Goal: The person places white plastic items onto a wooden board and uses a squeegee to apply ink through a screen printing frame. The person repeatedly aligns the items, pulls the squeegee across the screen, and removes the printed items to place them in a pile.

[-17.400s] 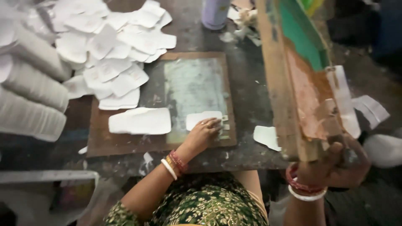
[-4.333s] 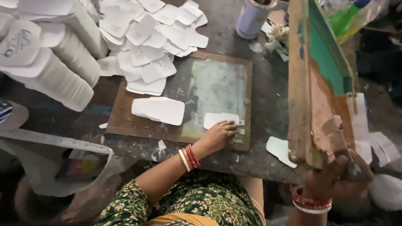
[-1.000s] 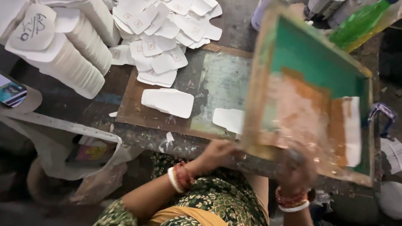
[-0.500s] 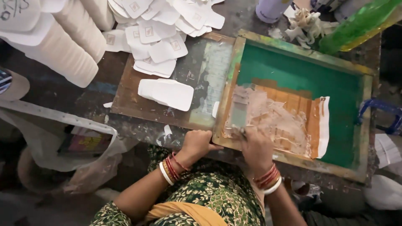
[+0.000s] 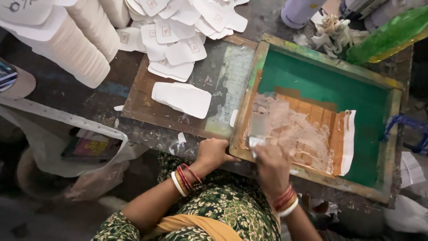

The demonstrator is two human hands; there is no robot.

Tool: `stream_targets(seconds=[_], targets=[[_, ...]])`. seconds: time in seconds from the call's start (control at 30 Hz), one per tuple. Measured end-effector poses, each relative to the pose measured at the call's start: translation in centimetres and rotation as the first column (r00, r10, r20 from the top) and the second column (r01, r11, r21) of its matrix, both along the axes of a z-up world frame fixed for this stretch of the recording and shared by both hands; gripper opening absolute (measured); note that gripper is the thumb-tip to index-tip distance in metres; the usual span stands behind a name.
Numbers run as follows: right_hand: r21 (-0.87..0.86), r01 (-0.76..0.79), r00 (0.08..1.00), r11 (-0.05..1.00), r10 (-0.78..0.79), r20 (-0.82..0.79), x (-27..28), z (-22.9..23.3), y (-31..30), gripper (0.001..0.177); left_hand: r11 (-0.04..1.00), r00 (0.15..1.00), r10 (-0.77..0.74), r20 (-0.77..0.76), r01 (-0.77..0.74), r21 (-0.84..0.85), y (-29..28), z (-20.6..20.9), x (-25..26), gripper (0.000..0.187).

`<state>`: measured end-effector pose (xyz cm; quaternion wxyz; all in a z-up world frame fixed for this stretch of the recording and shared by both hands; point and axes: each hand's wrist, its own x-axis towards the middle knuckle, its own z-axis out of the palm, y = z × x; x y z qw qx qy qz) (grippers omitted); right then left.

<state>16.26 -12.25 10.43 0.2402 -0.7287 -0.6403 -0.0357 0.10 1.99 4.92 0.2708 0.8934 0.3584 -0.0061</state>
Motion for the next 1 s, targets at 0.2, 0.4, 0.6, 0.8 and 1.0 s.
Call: stream_targets(seconds=[0.2, 0.4, 0.6, 0.8, 1.0], targets=[[0.405, 0.138, 0.99, 0.904, -0.143, -0.017, 0.5, 1.5, -1.9, 0.014, 0.933, 0.938, 0.092, 0.335, 0.036, -0.357, 0.3, 5.2, -0.4, 0.055], [0.679, 0.178, 0.971, 0.713, -0.239, -0.003, 4.1, 3.9, -5.0, 0.014, 0.951, 0.669, 0.114, 0.735, 0.141, -0.276, 2.7, 4.4, 3.3, 0.042], [0.7, 0.232, 0.943, 0.675, -0.333, 0.008, 4.0, 4.3, -5.1, 0.017, 0.927, 0.926, -0.063, 0.372, -0.083, 0.365, 6.8, -4.0, 7.9, 0.028], [0.779, 0.196, 0.97, 0.596, -0.235, -0.065, 5.9, 2.7, -5.7, 0.019, 0.739, 0.285, 0.666, 0.689, -0.126, -0.662, 14.6, -0.7, 7.7, 0.024], [0.716, 0.164, 0.963, 0.678, -0.268, 0.034, 5.8, 3.5, -6.1, 0.014, 0.932, 0.74, 0.271, 0.616, -0.362, 0.025, 13.1, 2.5, 0.2, 0.035]])
